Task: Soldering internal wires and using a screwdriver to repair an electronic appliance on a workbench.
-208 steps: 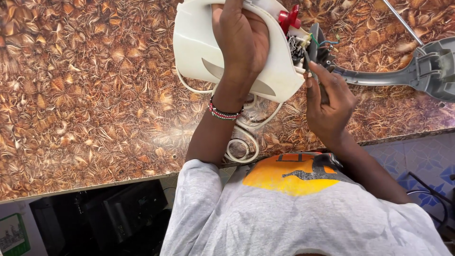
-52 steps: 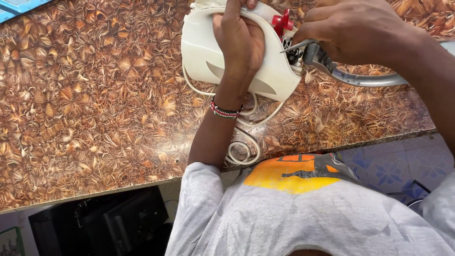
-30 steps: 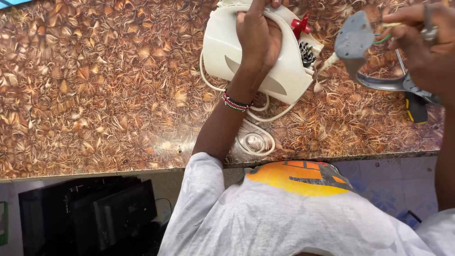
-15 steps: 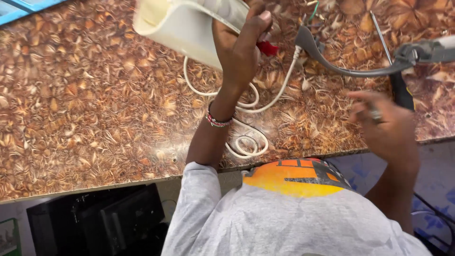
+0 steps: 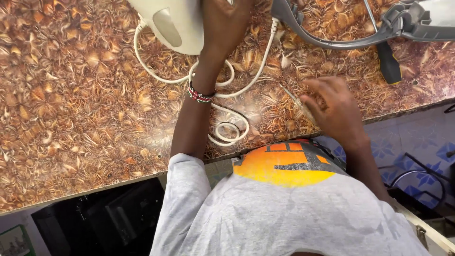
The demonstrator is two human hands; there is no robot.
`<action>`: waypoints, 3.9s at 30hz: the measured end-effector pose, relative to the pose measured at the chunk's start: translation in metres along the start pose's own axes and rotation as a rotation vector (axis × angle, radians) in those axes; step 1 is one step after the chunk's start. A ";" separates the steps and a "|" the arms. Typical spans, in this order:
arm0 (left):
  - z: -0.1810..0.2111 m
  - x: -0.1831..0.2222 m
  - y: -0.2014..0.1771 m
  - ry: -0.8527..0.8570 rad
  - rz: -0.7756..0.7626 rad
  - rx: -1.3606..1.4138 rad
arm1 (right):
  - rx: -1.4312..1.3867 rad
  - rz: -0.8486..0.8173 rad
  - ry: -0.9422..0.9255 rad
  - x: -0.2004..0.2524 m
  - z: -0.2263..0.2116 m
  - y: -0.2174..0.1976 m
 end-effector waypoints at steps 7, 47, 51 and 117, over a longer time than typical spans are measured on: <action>0.021 0.001 0.005 -0.315 -0.277 -0.018 | -0.026 0.213 0.230 -0.034 0.020 -0.045; 0.175 0.083 0.059 0.171 -1.135 0.177 | -0.957 0.390 -0.033 -0.001 0.059 0.002; 0.167 0.098 0.065 0.237 -1.258 0.227 | -0.865 0.190 -0.058 -0.013 0.036 0.011; 0.140 0.080 0.052 0.165 -0.758 0.522 | -0.213 0.170 -0.195 -0.033 0.026 0.025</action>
Point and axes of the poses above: each hand's wrist, its own x-axis away from the middle knuckle, its own y-axis out of the palm, z = x × y, the point moved 8 cm from there along -x, towards the middle knuckle, and after that the axes turned 7 degrees about y, right-handed, at the moved point
